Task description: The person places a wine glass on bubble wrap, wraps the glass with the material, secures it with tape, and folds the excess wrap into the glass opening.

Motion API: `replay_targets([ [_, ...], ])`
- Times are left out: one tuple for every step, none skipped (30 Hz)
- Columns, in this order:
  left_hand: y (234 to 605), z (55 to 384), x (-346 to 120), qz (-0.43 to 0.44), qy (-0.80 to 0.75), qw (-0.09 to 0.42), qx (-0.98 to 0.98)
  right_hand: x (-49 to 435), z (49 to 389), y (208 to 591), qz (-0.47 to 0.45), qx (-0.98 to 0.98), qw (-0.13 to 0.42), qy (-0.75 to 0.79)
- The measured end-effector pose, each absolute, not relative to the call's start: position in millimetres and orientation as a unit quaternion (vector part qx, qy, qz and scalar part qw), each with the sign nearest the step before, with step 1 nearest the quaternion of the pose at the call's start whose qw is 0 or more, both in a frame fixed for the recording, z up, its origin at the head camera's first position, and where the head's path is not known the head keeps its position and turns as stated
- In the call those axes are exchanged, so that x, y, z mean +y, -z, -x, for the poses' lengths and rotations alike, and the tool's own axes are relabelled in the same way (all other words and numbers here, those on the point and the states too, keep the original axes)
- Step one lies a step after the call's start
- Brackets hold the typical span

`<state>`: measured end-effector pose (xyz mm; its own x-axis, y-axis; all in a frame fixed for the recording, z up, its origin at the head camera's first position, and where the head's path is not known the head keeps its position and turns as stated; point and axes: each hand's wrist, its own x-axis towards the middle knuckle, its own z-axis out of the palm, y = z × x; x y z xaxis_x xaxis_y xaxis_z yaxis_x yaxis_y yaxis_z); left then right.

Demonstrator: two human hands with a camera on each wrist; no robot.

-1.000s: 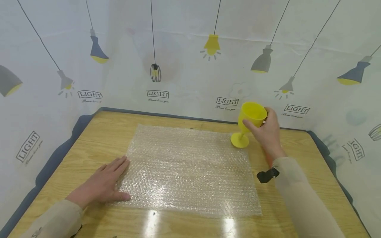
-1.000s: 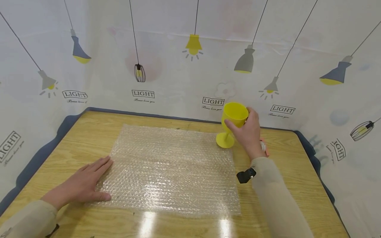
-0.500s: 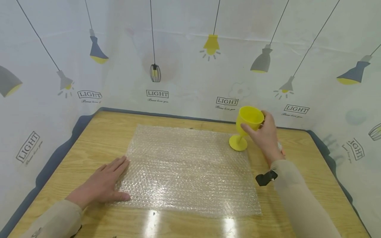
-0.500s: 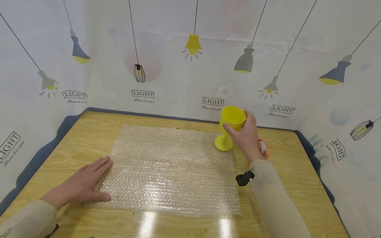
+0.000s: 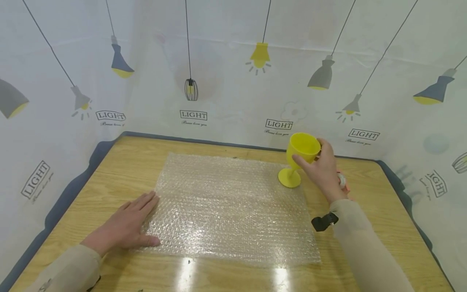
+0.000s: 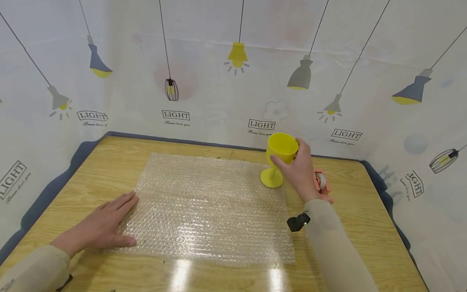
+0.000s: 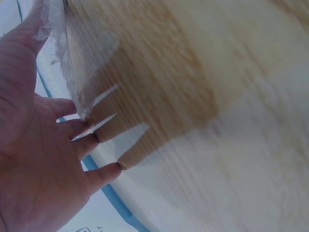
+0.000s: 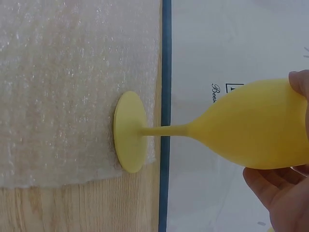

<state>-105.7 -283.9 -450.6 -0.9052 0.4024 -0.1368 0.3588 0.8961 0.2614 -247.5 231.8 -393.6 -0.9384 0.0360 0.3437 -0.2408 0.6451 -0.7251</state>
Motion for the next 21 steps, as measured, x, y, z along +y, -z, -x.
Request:
replay_targets([
  [450,106,-284,-0.196,-0.116,0.094,0.969,231,247,394,-0.058,-0.892,0.165,-0.418],
  [450,106,-284,-0.196,-0.116,0.094,0.969,231,246,393,-0.059,-0.892,0.165,-0.417],
  [451,106,-284,-0.196,-0.116,0.093,0.969,230,246,394,-0.059,-0.892,0.165,-0.417],
  [451,106,-284,-0.196,-0.115,0.093,0.969,230,245,393,-0.061,-0.892,0.165,-0.417],
  [451,106,-284,-0.196,-0.115,0.094,0.969,229,244,393,-0.063,-0.892,0.165,-0.416],
  [451,106,-284,-0.197,-0.114,0.094,0.969,229,244,393,-0.064,-0.891,0.164,-0.418],
  [452,106,-285,-0.197,-0.113,0.094,0.969,228,244,393,-0.064,-0.891,0.164,-0.419],
  [452,107,-285,-0.197,-0.113,0.094,0.969,228,243,393,-0.065,-0.890,0.163,-0.420],
  [452,107,-285,-0.198,-0.113,0.095,0.969,228,243,393,-0.065,-0.890,0.160,-0.421],
  [453,107,-285,-0.198,-0.112,0.095,0.969,227,243,394,-0.067,-0.890,0.159,-0.423],
  [453,107,-285,-0.198,-0.112,0.095,0.969,227,242,394,-0.067,-0.889,0.157,-0.425],
  [453,107,-285,-0.198,-0.112,0.095,0.969,226,242,394,-0.068,-0.888,0.156,-0.426],
  [453,107,-285,-0.198,-0.112,0.095,0.969,226,242,395,-0.070,-0.888,0.156,-0.427],
  [453,107,-285,-0.198,-0.112,0.095,0.969,225,241,395,-0.072,-0.888,0.155,-0.427],
  [453,107,-285,-0.198,-0.112,0.095,0.969,224,240,394,-0.074,-0.887,0.155,-0.429],
  [453,107,-285,-0.197,-0.112,0.096,0.969,223,240,394,-0.077,-0.886,0.154,-0.430],
  [453,107,-285,-0.197,-0.112,0.096,0.969,222,239,394,-0.078,-0.886,0.152,-0.431],
  [453,107,-285,-0.197,-0.111,0.096,0.969,221,238,393,-0.079,-0.886,0.149,-0.431],
  [453,107,-285,-0.197,-0.110,0.096,0.969,220,237,393,-0.081,-0.886,0.145,-0.433],
  [454,107,-285,-0.197,-0.109,0.095,0.970,219,236,392,-0.080,-0.887,0.140,-0.433],
  [454,107,-285,-0.198,-0.108,0.095,0.970,218,235,392,-0.080,-0.888,0.134,-0.433],
])
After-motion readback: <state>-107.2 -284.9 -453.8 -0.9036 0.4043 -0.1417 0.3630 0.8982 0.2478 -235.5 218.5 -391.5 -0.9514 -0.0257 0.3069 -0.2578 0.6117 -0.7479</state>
